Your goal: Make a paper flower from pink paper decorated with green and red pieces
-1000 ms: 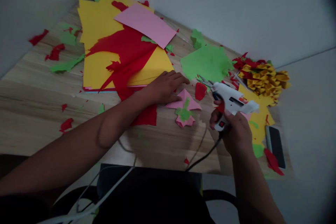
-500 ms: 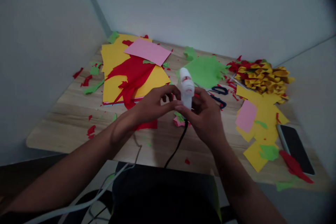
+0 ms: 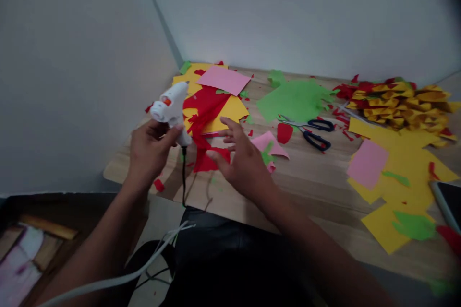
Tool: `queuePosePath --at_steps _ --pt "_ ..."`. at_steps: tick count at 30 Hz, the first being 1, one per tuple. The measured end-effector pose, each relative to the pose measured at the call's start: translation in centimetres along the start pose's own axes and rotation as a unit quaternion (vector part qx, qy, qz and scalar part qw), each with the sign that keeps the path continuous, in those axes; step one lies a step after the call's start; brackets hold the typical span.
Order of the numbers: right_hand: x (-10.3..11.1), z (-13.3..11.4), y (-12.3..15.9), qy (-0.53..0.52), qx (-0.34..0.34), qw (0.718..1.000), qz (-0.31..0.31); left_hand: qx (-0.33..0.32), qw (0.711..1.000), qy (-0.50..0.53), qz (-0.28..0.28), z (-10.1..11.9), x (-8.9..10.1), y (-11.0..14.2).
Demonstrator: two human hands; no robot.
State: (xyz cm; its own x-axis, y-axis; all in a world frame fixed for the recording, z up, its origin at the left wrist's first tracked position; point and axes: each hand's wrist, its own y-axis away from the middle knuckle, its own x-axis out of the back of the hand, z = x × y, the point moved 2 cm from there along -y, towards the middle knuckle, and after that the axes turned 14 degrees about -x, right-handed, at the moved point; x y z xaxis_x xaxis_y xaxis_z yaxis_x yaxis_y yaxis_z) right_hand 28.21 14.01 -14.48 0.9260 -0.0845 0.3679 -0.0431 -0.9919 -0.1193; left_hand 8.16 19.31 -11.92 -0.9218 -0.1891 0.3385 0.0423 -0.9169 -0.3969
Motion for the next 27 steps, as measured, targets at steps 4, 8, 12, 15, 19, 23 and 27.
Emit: queuePosePath --at_steps 4,8,12,15,19,23,27 --pt "3.5 1.4 0.8 -0.021 -0.07 0.997 -0.005 0.011 0.992 -0.124 0.02 -2.6 6.2 -0.7" --pt "6.9 3.4 1.2 -0.022 -0.123 0.992 0.004 0.073 0.98 -0.185 0.001 -5.4 9.1 -0.6" --pt "9.2 5.4 1.0 -0.04 -0.151 0.988 0.018 0.094 0.981 -0.168 -0.032 -7.9 9.1 -0.3" --pt "10.2 6.4 0.8 -0.064 -0.161 0.984 0.028 0.107 0.975 -0.189 -0.05 -9.2 9.2 -0.2" --pt "11.0 7.3 0.7 -0.076 -0.17 0.982 0.044 0.152 0.953 -0.246 -0.088 -9.7 9.3 -0.3" --pt "11.8 8.8 0.2 -0.022 -0.172 0.984 0.041 0.145 0.956 -0.244 -0.076 -9.5 9.3 -0.3" --pt "13.0 10.0 -1.4 0.057 -0.149 0.985 0.059 0.052 0.955 -0.289 0.04 -8.4 11.2 -0.1"
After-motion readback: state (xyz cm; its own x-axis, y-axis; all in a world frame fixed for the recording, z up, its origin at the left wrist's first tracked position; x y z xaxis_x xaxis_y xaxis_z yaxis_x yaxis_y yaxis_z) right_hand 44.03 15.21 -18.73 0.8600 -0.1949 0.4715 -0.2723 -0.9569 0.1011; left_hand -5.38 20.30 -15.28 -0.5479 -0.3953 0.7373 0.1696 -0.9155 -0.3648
